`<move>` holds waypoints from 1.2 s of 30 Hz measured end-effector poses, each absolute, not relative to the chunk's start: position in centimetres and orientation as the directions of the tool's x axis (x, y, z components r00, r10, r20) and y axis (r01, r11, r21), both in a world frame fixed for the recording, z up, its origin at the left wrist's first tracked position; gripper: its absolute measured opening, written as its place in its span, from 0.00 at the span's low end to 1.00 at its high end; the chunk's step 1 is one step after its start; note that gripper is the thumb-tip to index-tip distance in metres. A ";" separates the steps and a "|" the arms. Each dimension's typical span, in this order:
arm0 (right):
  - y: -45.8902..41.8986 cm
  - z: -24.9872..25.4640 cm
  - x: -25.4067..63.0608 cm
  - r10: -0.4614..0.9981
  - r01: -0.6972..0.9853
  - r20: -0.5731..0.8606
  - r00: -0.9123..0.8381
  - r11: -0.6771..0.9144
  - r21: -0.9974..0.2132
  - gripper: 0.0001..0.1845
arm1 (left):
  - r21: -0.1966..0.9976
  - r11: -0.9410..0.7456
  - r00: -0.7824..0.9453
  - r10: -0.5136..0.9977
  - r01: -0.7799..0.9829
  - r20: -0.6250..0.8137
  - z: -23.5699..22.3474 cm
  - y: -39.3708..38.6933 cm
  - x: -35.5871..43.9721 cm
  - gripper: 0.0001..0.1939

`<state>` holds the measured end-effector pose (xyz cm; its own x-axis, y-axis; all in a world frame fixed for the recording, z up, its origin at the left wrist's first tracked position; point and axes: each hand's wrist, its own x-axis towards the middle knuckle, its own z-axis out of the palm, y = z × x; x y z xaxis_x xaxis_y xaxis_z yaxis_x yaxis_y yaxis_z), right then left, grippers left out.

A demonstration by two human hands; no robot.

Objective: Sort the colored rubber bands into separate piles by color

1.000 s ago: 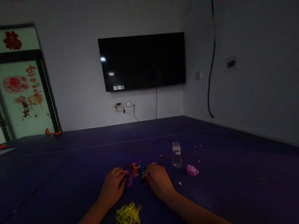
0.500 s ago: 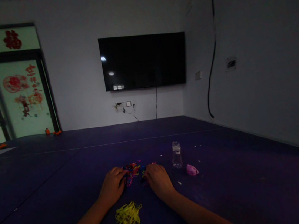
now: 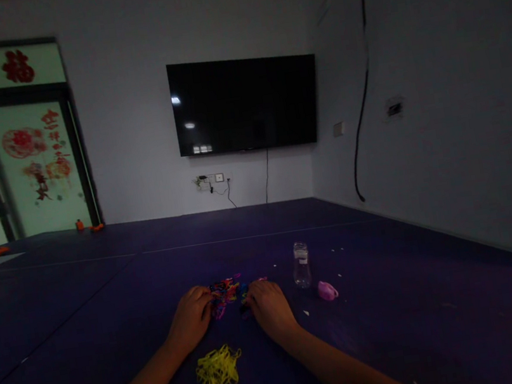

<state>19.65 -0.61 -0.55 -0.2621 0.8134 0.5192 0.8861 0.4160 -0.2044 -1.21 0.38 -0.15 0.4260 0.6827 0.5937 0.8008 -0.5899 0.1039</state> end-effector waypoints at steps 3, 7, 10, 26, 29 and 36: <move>-0.7 -0.4 19.6 0.816 0.887 0.514 -0.265 0.415 -0.202 0.10 | 0.099 -0.583 0.416 0.679 0.807 0.605 -0.2 0.5 -1.2 0.10; -0.8 -0.2 19.6 0.818 0.888 0.509 -0.268 0.414 -0.198 0.10 | 0.101 -0.579 0.408 0.677 0.809 0.612 -0.3 0.6 -1.2 0.09; -0.9 -0.2 19.6 0.825 0.894 0.500 -0.264 0.403 -0.194 0.10 | 0.103 -0.592 0.408 0.660 0.800 0.631 -0.5 0.8 -1.3 0.10; -0.8 -0.3 19.5 0.830 0.896 0.488 -0.272 0.404 -0.187 0.10 | 0.108 -0.560 0.439 0.741 0.821 0.508 -1.3 1.4 -1.7 0.15; -0.8 -0.3 19.6 0.829 0.894 0.487 -0.275 0.407 -0.188 0.10 | 0.123 -0.558 0.447 0.760 0.820 0.472 -1.5 1.5 -1.9 0.16; -0.5 -0.5 19.7 0.825 0.896 0.485 -0.290 0.412 -0.165 0.10 | 0.128 -0.587 0.470 0.744 0.799 0.474 -1.2 1.3 -1.8 0.19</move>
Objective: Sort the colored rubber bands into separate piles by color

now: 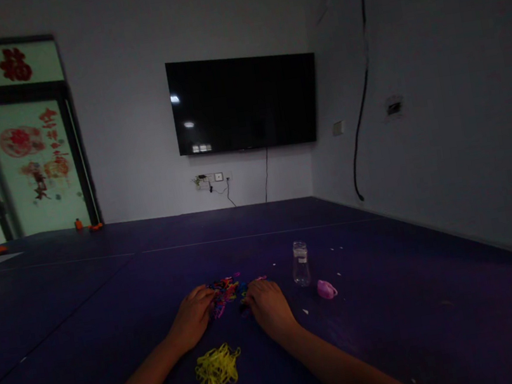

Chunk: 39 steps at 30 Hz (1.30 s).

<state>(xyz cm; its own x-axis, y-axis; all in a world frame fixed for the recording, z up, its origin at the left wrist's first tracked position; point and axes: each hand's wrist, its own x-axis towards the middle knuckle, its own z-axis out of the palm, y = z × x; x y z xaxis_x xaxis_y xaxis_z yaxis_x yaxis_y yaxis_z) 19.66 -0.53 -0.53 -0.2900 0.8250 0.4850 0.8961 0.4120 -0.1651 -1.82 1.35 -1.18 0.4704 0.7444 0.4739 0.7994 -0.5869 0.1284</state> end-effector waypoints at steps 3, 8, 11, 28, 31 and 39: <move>-0.4 -0.6 19.7 0.823 0.897 0.488 -0.291 0.412 -0.159 0.10 | 0.125 -0.600 0.483 0.736 0.790 0.474 -1.2 1.4 -1.8 0.20; -0.5 -0.5 19.6 0.825 0.897 0.488 -0.284 0.409 -0.169 0.10 | 0.129 -0.590 0.480 0.749 0.797 0.457 -1.6 1.9 -1.9 0.21; -0.6 -0.4 19.5 0.829 0.900 0.487 -0.276 0.401 -0.172 0.10 | 0.137 -0.581 0.476 0.762 0.802 0.439 -1.8 2.0 -2.1 0.21; -0.7 -0.3 19.6 0.829 0.899 0.485 -0.279 0.403 -0.172 0.10 | 0.126 -0.680 0.536 0.666 0.723 0.520 -0.5 0.4 -1.0 0.19; -0.7 -0.3 19.6 0.826 0.897 0.489 -0.281 0.407 -0.172 0.10 | 0.124 -0.728 0.599 0.637 0.674 0.484 -0.3 -0.3 -0.1 0.19; -1.0 0.0 19.4 0.831 0.901 0.479 -0.281 0.401 -0.167 0.10 | 0.162 -0.702 0.596 0.686 0.694 0.419 -0.3 -0.6 0.8 0.16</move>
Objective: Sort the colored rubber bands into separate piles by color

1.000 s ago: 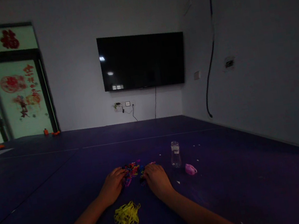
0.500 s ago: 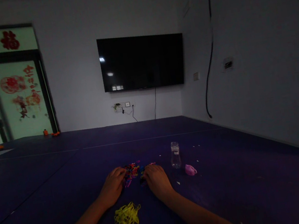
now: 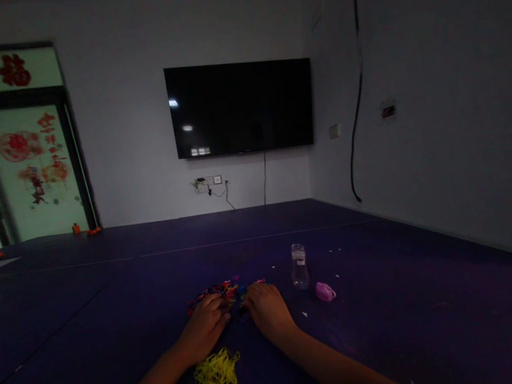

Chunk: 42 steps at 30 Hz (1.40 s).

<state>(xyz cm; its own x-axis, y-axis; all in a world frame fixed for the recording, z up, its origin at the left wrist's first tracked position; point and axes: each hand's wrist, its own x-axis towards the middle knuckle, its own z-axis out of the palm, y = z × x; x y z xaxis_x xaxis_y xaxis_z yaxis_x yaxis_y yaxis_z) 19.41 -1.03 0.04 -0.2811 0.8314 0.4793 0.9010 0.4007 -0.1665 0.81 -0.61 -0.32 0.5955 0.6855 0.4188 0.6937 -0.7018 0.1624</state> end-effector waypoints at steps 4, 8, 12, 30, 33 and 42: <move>-1.0 0.0 19.4 0.834 0.901 0.479 -0.276 0.398 -0.174 0.10 | 0.158 -0.653 0.529 0.711 0.740 0.462 -0.3 -0.5 0.7 0.14; -0.9 -0.1 19.5 0.825 0.896 0.489 -0.284 0.410 -0.172 0.09 | 0.146 -0.585 0.441 0.731 0.798 0.521 -0.4 -0.3 0.6 0.17; -1.0 -0.1 19.5 0.822 0.895 0.494 -0.283 0.411 -0.171 0.10 | 0.164 -0.548 0.396 0.751 0.820 0.529 -0.4 -0.1 0.4 0.18; -1.0 0.1 19.4 0.829 0.901 0.472 -0.300 0.409 -0.145 0.10 | 0.153 -0.716 0.633 0.681 0.681 0.368 -1.5 0.9 0.0 0.20; -0.9 0.0 19.4 0.833 0.902 0.467 -0.296 0.405 -0.151 0.10 | 0.161 -0.722 0.633 0.675 0.673 0.380 -1.5 0.9 0.1 0.20; -1.0 0.1 19.3 0.834 0.906 0.475 -0.282 0.395 -0.155 0.11 | 0.171 -0.720 0.630 0.679 0.673 0.377 -1.1 0.7 0.2 0.19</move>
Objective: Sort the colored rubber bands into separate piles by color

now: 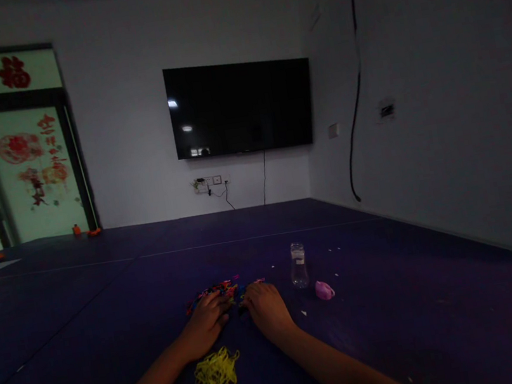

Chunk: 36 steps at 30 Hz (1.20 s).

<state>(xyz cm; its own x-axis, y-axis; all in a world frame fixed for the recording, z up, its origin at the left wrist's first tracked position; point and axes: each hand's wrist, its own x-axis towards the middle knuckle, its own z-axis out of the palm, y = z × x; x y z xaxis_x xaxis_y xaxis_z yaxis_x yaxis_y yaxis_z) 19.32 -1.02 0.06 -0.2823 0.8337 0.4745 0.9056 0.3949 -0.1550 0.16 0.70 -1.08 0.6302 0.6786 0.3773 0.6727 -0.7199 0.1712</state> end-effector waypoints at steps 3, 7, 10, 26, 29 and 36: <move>-1.0 0.0 19.3 0.833 0.903 0.475 -0.285 0.399 -0.159 0.11 | 0.179 -0.720 0.631 0.681 0.671 0.372 -1.0 0.6 0.2 0.19; -0.9 -0.2 19.4 0.831 0.904 0.478 -0.283 0.398 -0.157 0.11 | 0.173 -0.713 0.627 0.687 0.680 0.367 -0.9 0.7 0.2 0.18; -0.9 -0.1 19.3 0.837 0.907 0.471 -0.281 0.392 -0.156 0.11 | 0.177 -0.715 0.627 0.685 0.677 0.371 -0.8 0.7 0.2 0.16; -0.9 -0.2 19.4 0.827 0.899 0.480 -0.291 0.409 -0.159 0.10 | 0.234 -0.712 0.609 0.693 0.662 0.386 -0.7 0.4 0.2 0.21; -0.9 -0.2 19.3 0.826 0.897 0.480 -0.295 0.412 -0.159 0.10 | 0.232 -0.703 0.612 0.704 0.672 0.360 -0.9 0.6 0.1 0.23; -1.1 0.0 19.4 0.822 0.895 0.484 -0.302 0.419 -0.153 0.11 | 0.222 -0.710 0.621 0.696 0.668 0.360 -1.1 0.7 0.0 0.23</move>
